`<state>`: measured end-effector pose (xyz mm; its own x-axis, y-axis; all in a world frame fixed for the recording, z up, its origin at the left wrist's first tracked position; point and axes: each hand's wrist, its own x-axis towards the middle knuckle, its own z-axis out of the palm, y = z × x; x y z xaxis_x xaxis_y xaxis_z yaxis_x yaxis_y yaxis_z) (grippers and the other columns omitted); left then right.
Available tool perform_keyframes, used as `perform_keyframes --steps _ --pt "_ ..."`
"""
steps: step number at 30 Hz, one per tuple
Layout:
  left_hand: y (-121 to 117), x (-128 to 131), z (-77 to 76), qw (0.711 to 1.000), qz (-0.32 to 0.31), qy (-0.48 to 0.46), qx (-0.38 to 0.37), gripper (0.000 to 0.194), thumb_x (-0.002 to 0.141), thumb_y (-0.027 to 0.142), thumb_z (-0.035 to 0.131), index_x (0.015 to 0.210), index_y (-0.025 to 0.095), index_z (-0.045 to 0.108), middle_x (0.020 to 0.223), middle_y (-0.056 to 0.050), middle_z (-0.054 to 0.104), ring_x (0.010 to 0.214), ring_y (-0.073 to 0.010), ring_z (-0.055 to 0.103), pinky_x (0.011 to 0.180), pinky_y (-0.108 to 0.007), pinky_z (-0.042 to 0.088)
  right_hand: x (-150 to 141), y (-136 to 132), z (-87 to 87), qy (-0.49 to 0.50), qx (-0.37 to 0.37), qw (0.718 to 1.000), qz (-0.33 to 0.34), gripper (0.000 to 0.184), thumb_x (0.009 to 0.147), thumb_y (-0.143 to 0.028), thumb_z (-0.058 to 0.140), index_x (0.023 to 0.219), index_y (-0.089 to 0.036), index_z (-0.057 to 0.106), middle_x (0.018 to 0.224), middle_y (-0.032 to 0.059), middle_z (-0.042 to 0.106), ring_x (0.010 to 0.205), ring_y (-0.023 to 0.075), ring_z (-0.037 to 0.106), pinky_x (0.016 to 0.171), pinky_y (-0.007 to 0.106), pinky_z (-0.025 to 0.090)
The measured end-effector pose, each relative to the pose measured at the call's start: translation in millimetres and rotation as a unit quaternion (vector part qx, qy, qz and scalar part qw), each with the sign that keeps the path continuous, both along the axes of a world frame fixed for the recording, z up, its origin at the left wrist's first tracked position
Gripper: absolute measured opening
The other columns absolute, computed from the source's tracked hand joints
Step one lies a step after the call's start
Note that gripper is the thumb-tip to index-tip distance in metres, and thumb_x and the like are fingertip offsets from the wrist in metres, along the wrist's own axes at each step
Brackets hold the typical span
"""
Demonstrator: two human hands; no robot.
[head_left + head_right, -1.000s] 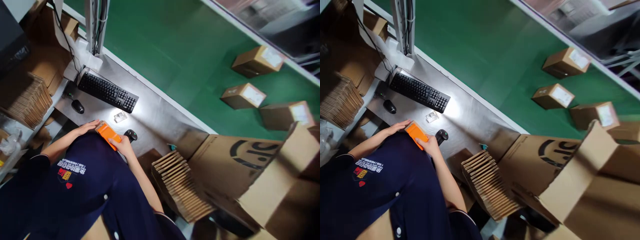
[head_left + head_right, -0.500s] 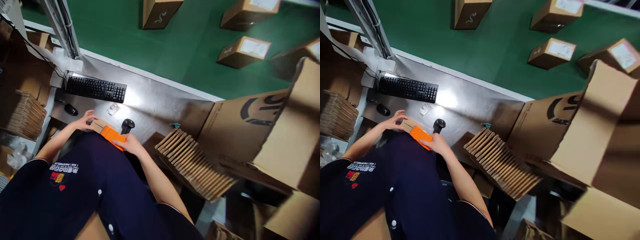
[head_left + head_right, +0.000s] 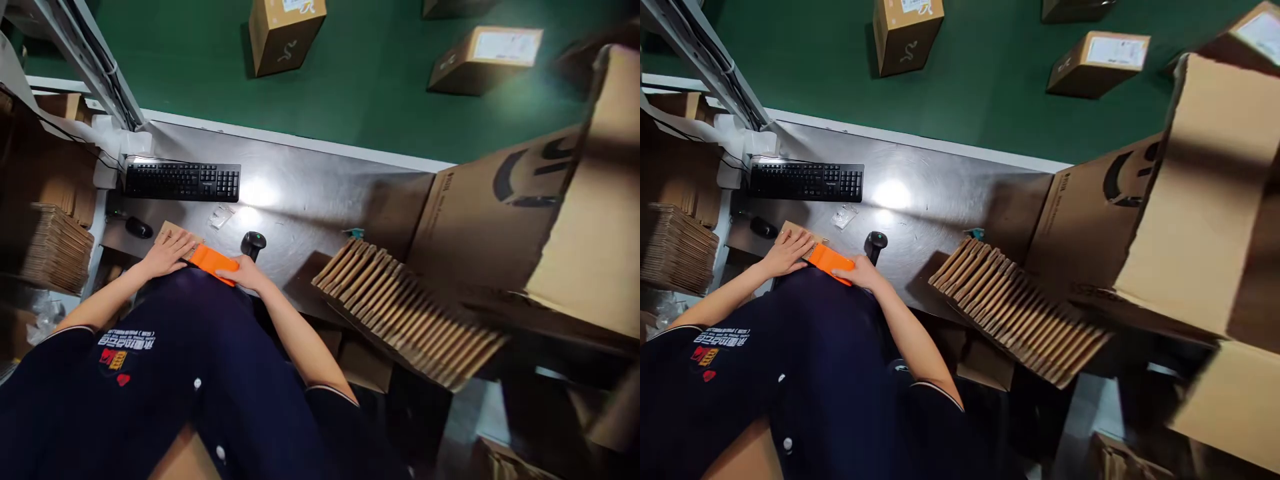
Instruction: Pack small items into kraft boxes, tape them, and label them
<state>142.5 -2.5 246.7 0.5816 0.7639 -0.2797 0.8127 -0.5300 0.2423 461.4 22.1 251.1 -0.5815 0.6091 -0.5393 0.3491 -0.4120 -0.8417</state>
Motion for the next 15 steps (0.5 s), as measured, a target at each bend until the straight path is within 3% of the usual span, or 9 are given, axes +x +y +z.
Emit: perform_keyframes --steps 7,11,13,15 --pt "4.3 -0.7 7.1 0.999 -0.026 0.027 0.006 0.076 0.102 0.053 0.063 0.17 0.031 0.037 0.179 -0.016 0.032 0.168 -0.0421 0.024 0.135 -0.067 0.017 58.4 -10.8 7.3 -0.139 0.036 0.988 0.054 0.047 0.075 -0.066 0.073 0.071 -0.019 0.069 0.06 -0.0038 0.053 0.059 0.0143 0.047 0.058 0.029 0.036" --pt "6.9 7.4 15.9 0.998 -0.042 0.048 0.016 0.076 0.096 0.035 0.073 0.166 0.042 0.043 0.181 -0.013 0.027 0.167 -0.0464 0.023 0.13 -0.074 0.022 27.5 7.5 3.3 -0.218 0.076 0.97 0.077 0.042 0.083 -0.058 0.074 0.071 -0.019 0.07 0.061 -0.0013 0.06 0.061 0.0162 0.055 0.059 0.028 0.039" --pt "11.9 16.4 19.2 0.997 -0.043 0.067 0.019 0.072 0.096 0.024 0.069 0.162 0.044 0.049 0.179 -0.014 0.033 0.165 -0.0478 0.028 0.126 -0.077 0.029 0.4 19.4 9.8 -0.264 0.094 0.954 0.107 0.044 0.087 -0.06 0.074 0.078 -0.017 0.075 0.071 0.0044 0.071 0.067 0.0193 0.064 0.061 0.028 0.043" --pt "17.9 29.3 20.8 0.995 -0.046 0.086 0.019 0.064 0.099 0.017 0.062 0.156 0.043 0.056 0.174 -0.016 0.041 0.162 -0.0485 0.034 0.121 -0.078 0.036 -24.0 26.0 24.1 -0.328 0.145 0.919 0.162 0.05 0.092 -0.063 0.07 0.094 -0.014 0.079 0.089 0.0126 0.08 0.079 0.0243 0.074 0.067 0.029 0.05"
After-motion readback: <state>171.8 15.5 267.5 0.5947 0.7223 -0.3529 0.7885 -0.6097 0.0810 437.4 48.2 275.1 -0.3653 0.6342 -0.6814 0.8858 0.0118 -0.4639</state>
